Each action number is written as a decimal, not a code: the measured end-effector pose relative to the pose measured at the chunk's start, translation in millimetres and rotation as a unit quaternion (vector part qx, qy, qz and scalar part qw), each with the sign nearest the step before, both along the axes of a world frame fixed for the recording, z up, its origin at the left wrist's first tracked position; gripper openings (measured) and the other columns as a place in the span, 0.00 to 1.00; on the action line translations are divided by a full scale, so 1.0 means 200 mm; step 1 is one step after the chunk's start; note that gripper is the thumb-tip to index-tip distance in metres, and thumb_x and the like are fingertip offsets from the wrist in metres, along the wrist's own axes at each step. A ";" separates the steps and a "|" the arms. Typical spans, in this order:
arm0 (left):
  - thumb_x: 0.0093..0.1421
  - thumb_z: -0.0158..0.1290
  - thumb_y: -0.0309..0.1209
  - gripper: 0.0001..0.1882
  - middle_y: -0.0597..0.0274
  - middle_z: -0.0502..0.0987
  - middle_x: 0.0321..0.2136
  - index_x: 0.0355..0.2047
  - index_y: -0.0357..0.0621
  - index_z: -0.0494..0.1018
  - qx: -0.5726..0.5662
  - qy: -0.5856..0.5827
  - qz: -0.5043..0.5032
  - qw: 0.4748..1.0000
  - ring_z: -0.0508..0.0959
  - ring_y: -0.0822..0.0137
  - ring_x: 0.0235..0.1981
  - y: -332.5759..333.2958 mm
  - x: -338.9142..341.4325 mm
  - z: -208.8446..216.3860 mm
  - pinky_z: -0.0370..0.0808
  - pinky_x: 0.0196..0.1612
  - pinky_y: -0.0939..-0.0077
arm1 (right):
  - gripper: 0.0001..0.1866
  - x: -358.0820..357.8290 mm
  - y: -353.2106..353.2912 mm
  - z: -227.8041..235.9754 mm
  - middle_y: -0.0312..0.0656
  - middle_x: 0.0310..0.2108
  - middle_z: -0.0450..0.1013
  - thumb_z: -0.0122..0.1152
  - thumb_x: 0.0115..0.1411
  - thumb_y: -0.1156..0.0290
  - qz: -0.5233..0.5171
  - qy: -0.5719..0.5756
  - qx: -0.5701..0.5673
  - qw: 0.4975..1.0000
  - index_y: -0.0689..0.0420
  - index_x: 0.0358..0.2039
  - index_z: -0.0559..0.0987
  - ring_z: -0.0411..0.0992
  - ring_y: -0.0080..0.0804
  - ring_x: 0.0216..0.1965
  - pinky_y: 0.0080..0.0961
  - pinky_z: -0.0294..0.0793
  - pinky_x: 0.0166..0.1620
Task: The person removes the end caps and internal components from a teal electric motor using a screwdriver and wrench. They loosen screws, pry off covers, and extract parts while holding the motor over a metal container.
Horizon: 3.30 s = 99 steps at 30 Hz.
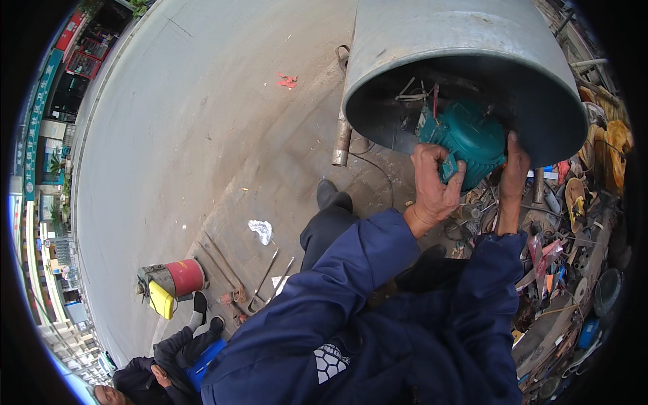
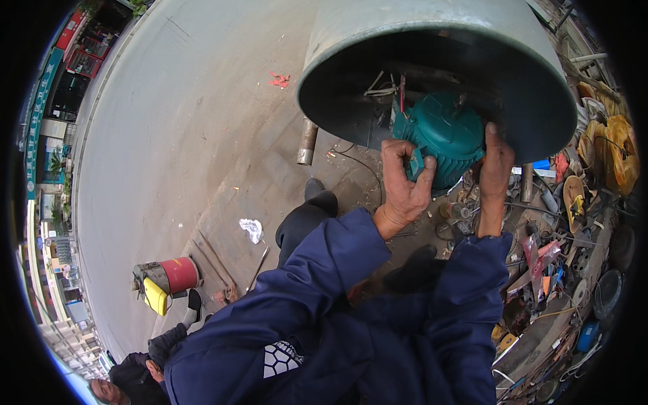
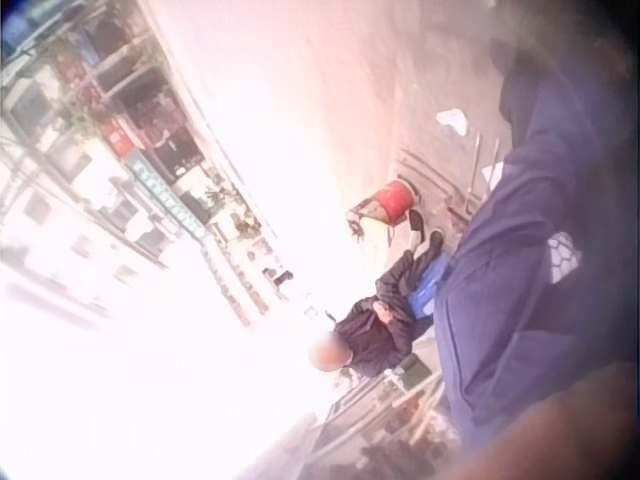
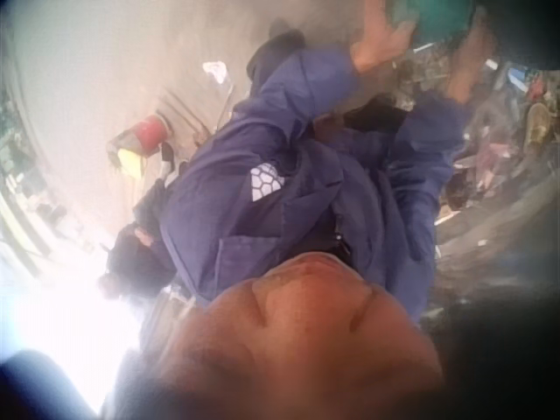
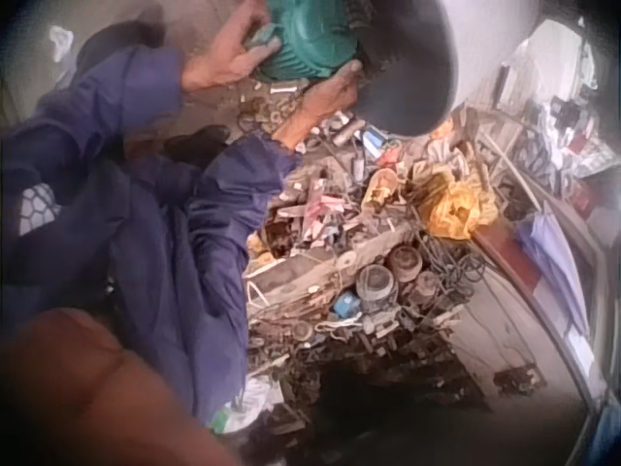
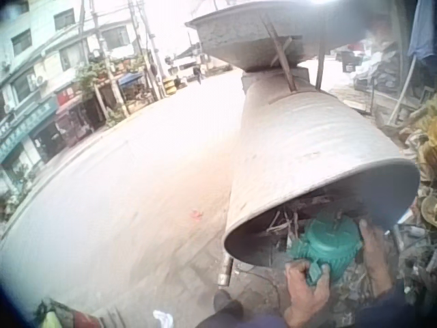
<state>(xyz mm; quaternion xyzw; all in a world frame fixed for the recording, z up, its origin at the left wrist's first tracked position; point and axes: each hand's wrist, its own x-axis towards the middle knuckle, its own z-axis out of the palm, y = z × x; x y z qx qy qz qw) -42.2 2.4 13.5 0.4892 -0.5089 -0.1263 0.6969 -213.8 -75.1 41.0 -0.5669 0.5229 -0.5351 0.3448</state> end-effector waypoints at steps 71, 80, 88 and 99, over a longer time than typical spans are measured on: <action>0.49 0.74 0.36 0.65 0.35 0.60 0.68 0.76 0.29 0.43 0.192 -0.173 -0.168 0.951 0.63 0.46 0.70 0.01 0.35 0.10 0.62 0.73 0.54 | 0.17 0.20 0.09 0.01 0.51 0.40 0.82 0.47 0.73 0.65 -0.137 0.163 -0.222 0.951 0.59 0.42 0.84 0.81 0.57 0.40 0.42 0.80 0.43; 0.43 0.80 0.47 0.72 0.36 0.58 0.68 0.76 0.29 0.44 0.242 -0.212 -0.213 0.922 0.61 0.42 0.71 -0.06 0.41 0.17 0.61 0.74 0.52 | 0.16 0.20 0.09 0.02 0.51 0.41 0.82 0.47 0.72 0.68 -0.131 0.178 -0.235 0.947 0.61 0.41 0.84 0.81 0.56 0.41 0.41 0.80 0.44; 0.40 0.81 0.46 0.73 0.33 0.62 0.62 0.74 0.28 0.46 0.225 -0.323 -0.201 0.897 0.69 0.39 0.63 -0.04 0.51 0.24 0.70 0.67 0.52 | 0.15 0.20 0.09 0.03 0.51 0.40 0.82 0.49 0.71 0.68 -0.122 0.185 -0.252 0.942 0.60 0.41 0.84 0.81 0.55 0.41 0.41 0.80 0.44; 0.49 0.77 0.39 0.50 0.38 0.62 0.64 0.68 0.37 0.63 -0.010 -0.392 -0.119 0.912 0.66 0.40 0.64 0.00 0.38 0.12 0.69 0.65 0.50 | 0.15 0.21 0.08 0.01 0.50 0.38 0.82 0.50 0.71 0.67 -0.155 0.148 -0.241 0.947 0.58 0.40 0.84 0.81 0.56 0.38 0.40 0.81 0.41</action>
